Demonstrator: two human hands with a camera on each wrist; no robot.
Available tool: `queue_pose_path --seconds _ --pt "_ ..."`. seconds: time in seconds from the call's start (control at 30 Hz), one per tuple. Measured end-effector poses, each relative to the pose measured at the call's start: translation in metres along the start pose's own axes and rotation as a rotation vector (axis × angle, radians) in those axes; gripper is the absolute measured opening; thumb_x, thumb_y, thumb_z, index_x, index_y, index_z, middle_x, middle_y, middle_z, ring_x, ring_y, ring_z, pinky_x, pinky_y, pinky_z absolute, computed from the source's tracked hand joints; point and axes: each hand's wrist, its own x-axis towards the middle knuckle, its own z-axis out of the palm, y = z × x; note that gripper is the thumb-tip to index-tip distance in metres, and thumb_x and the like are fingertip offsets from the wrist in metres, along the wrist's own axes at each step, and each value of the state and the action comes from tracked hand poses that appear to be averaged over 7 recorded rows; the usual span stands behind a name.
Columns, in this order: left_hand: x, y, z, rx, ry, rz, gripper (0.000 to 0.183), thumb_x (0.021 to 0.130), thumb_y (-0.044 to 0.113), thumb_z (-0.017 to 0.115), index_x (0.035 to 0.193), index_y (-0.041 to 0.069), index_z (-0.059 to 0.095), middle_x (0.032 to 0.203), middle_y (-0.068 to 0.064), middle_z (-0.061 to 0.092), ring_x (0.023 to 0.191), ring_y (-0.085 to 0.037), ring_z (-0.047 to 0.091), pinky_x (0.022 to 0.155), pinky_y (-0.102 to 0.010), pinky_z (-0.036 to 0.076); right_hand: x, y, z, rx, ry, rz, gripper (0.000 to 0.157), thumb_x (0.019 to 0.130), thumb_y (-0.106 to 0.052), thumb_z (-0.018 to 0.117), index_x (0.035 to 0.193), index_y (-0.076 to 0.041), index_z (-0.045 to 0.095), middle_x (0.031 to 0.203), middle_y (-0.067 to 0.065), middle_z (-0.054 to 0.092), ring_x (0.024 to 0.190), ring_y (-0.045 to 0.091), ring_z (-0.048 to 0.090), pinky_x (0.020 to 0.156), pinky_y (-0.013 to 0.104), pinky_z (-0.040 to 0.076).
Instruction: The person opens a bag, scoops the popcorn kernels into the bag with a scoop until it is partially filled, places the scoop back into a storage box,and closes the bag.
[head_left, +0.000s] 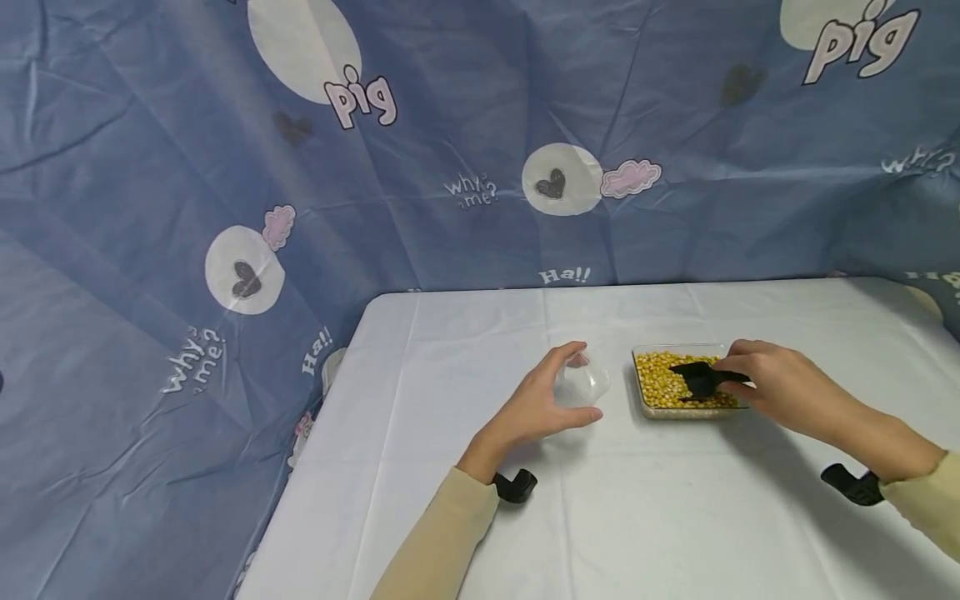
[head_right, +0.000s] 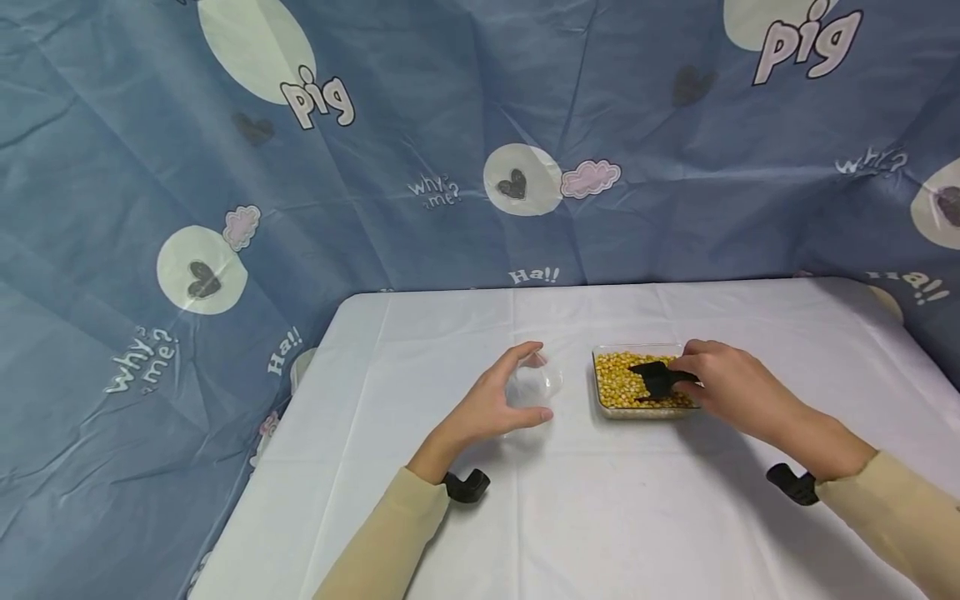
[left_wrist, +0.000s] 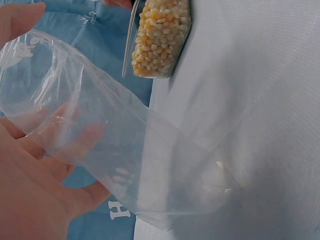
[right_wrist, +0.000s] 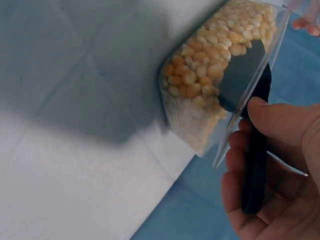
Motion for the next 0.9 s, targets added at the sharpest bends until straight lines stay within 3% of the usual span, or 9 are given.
queue_pose_path --seconds 0.1,0.23,0.4,0.67,0.9 --pt "0.000 0.000 0.001 -0.003 -0.003 0.002 0.090 0.083 0.042 0.082 0.155 0.039 0.029 0.141 0.012 0.049 0.135 -0.009 0.042 0.110 -0.046 0.037 0.000 -0.001 0.002 0.025 -0.010 0.021 0.032 0.068 -0.003 0.090 0.097 -0.006 0.077 0.084 -0.006 0.061 0.065 0.003 0.054 0.052 0.024 0.045" --pt "0.001 0.001 0.001 -0.004 -0.006 0.006 0.090 0.082 0.041 0.082 0.155 0.037 0.029 0.140 0.012 0.049 0.134 -0.008 0.043 0.111 -0.045 0.036 -0.001 -0.001 0.001 0.096 -0.095 0.131 0.028 0.077 -0.008 0.086 0.103 -0.005 0.076 0.091 -0.001 0.066 0.067 0.003 0.055 0.054 0.027 0.045" --pt "0.000 0.000 0.001 0.002 -0.006 0.003 0.090 0.083 0.041 0.082 0.155 0.037 0.029 0.139 0.012 0.049 0.134 -0.008 0.043 0.111 -0.045 0.036 0.000 0.000 -0.002 0.236 -0.205 0.304 0.029 0.090 -0.018 0.078 0.114 -0.002 0.073 0.109 0.013 0.071 0.083 0.020 0.066 0.065 0.037 0.051" --pt "0.000 0.000 0.001 0.000 -0.004 -0.017 0.090 0.082 0.041 0.083 0.155 0.039 0.029 0.140 0.013 0.049 0.134 -0.008 0.043 0.110 -0.045 0.037 0.006 0.002 -0.007 0.448 -0.324 0.499 0.032 0.099 -0.019 0.066 0.120 0.004 0.069 0.090 0.000 0.070 0.073 0.017 0.058 0.059 0.034 0.045" --pt "0.000 0.001 0.000 0.007 -0.006 -0.019 0.090 0.083 0.041 0.082 0.155 0.040 0.028 0.140 0.013 0.049 0.135 -0.008 0.042 0.110 -0.045 0.036 0.003 0.005 -0.009 0.648 -0.347 0.637 0.030 0.103 -0.008 0.055 0.125 0.012 0.060 0.078 0.007 0.060 0.059 0.017 0.047 0.053 0.033 0.041"
